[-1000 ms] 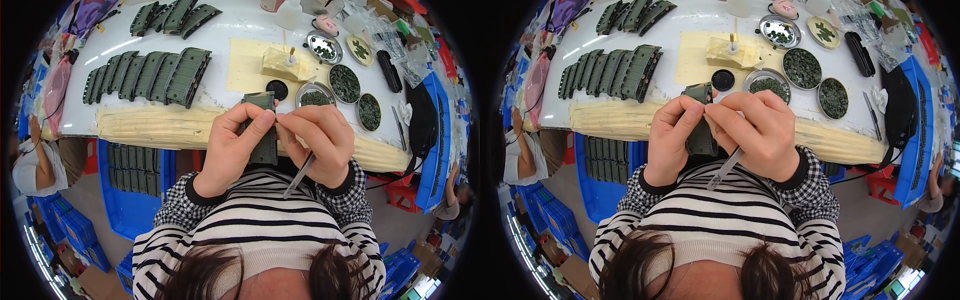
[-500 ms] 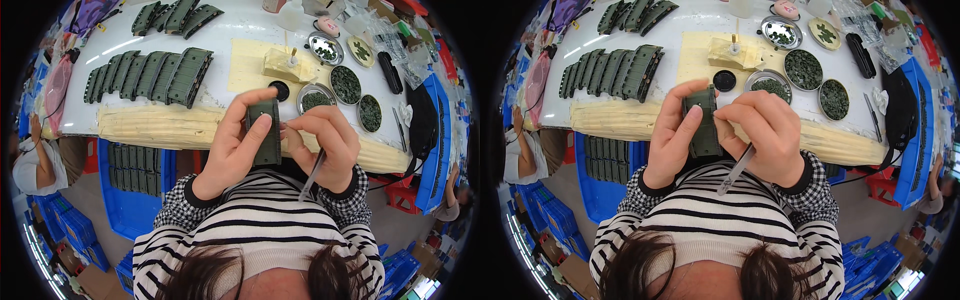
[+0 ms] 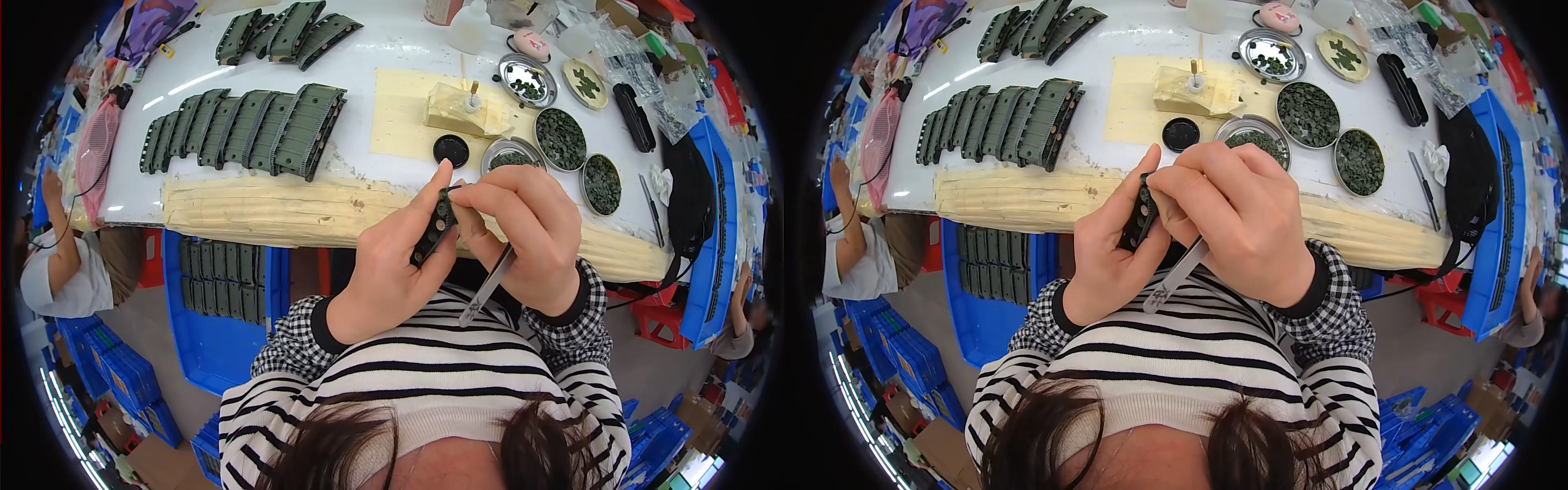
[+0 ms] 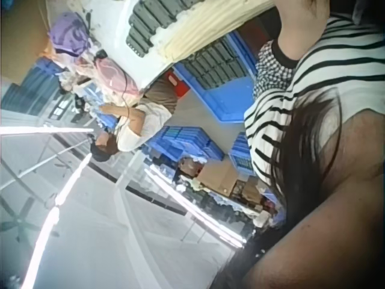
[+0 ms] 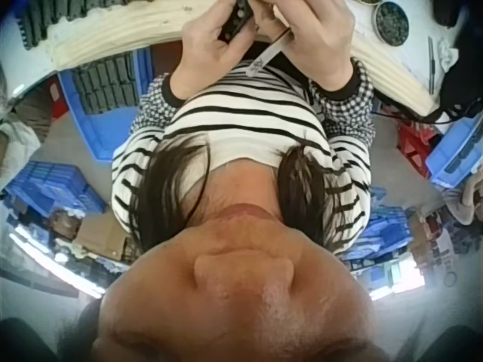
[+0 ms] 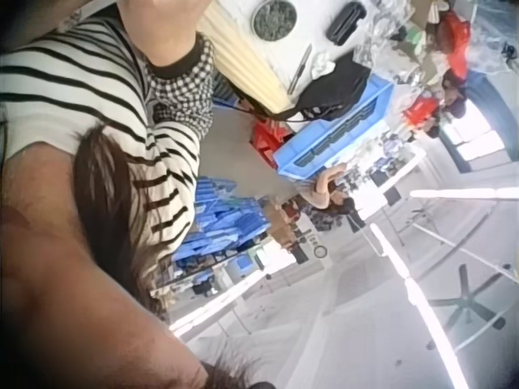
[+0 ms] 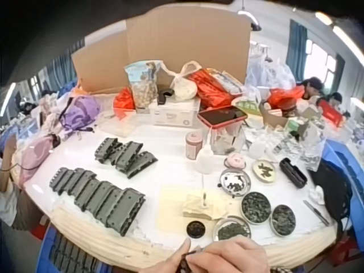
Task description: Assembling tiny plastic toy tank models using tweezers to attach small components.
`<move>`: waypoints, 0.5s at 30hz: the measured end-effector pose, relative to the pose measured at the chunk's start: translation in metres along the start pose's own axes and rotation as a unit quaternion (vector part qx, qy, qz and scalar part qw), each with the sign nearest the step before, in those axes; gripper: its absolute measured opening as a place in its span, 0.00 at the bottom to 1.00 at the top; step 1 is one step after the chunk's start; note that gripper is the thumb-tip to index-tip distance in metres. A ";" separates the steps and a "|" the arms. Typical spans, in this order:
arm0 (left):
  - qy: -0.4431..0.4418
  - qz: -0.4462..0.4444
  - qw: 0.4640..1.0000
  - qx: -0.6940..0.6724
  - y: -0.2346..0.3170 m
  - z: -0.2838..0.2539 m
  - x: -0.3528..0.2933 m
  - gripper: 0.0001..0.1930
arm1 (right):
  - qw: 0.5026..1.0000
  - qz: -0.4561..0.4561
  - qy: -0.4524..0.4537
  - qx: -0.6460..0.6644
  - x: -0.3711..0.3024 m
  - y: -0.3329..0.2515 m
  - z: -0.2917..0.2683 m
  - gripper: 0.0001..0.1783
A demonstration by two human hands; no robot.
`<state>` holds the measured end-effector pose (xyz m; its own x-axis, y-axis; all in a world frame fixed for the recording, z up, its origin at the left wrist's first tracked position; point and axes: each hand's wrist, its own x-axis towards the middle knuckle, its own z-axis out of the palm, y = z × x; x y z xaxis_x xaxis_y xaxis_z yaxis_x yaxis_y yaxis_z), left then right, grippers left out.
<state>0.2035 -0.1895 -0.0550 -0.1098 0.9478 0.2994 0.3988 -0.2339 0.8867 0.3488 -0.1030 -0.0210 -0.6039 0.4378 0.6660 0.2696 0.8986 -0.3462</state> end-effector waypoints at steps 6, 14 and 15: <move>0.011 0.053 0.998 0.038 -0.001 0.001 0.001 0.34 | 1.000 -0.009 -0.002 -0.024 0.002 -0.002 -0.002 0.16; 0.016 0.077 0.995 0.063 -0.002 0.000 0.000 0.36 | 0.999 -0.016 -0.027 -0.011 -0.001 -0.004 -0.004 0.17; 0.015 0.080 0.995 0.063 -0.002 0.000 0.001 0.37 | 0.999 -0.011 -0.032 -0.007 -0.002 -0.005 -0.005 0.17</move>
<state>0.2025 -0.1882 -0.0565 -0.0626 0.8934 0.4449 0.5239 -0.3500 0.7766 0.3518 -0.1081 -0.0172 -0.6565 0.4163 0.6291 0.2658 0.9081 -0.3236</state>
